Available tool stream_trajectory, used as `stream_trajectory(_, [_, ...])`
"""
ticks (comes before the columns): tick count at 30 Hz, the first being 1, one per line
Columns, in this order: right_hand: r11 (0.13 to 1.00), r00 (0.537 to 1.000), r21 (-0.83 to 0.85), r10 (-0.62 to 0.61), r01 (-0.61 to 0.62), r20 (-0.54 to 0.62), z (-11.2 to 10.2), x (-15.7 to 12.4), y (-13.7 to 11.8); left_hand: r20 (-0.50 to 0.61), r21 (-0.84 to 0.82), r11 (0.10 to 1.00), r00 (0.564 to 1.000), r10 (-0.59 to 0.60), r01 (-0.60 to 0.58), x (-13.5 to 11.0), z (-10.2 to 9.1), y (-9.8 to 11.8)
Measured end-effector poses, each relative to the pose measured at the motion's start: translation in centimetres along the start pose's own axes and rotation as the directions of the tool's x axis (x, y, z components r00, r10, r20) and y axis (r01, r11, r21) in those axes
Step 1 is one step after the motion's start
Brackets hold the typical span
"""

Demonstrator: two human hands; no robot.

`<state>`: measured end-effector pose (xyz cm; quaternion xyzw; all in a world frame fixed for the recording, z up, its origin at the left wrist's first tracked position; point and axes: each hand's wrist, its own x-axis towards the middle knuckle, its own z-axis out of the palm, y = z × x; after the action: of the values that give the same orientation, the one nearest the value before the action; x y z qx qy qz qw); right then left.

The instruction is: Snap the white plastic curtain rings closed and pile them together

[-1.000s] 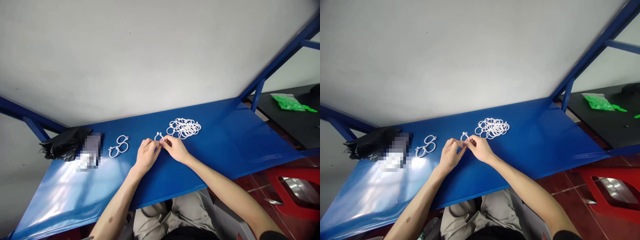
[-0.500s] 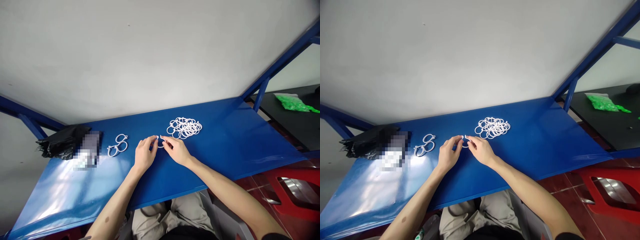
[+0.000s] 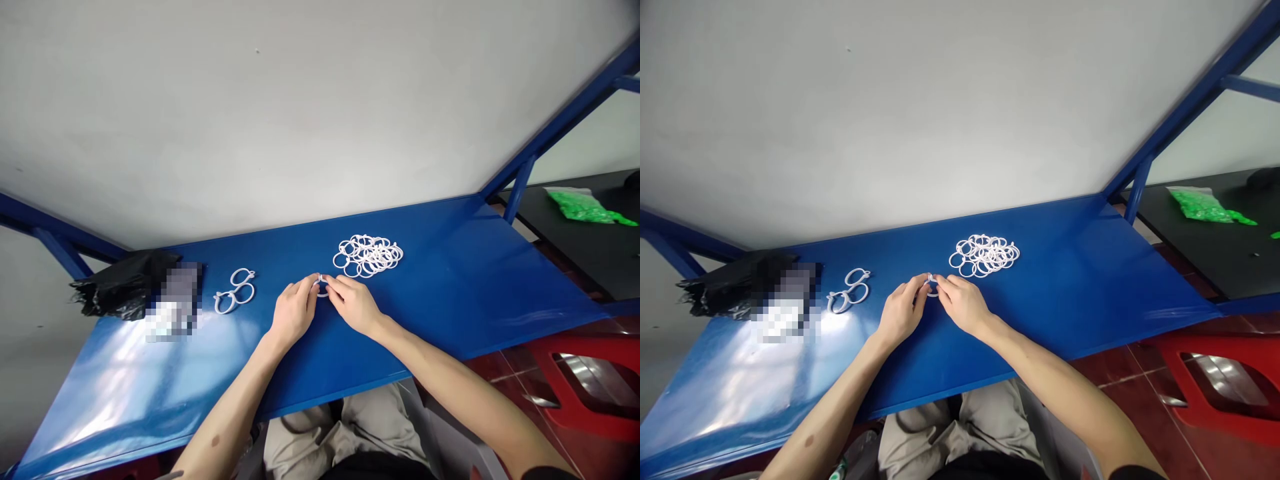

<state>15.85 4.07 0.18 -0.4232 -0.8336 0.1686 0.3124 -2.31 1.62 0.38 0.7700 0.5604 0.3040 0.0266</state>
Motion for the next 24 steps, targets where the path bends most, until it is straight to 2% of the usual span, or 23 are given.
stream_trajectory(4, [0.995,0.999,-0.094,-0.034,0.035,0.017,0.1,-0.2,-0.2,0.004,0.009,0.999,0.999,0.039,-0.039,-0.1,0.2,-0.2])
stream_trajectory(12, [0.979,0.992,-0.172,-0.102,0.113,0.068,0.0,-0.7,-0.3,0.048,-0.004,0.996,0.994,0.094,-0.094,-0.4,0.4,-0.5])
stream_trajectory(18, [0.976,0.998,-0.209,-0.063,0.055,-0.031,-0.5,0.2,-0.6,0.015,-0.062,0.996,0.998,0.063,-0.062,0.4,-0.4,-0.8])
stream_trajectory(21, [0.977,0.990,-0.210,-0.004,-0.026,-0.142,-1.4,0.9,-0.1,-0.074,-0.012,0.998,0.996,-0.057,0.056,1.1,-1.7,-1.7])
stream_trajectory(24, [0.958,0.962,-0.249,0.076,-0.143,-0.261,-2.6,1.7,1.4,-0.238,0.200,0.928,0.935,-0.264,0.314,1.4,-3.3,-3.4])
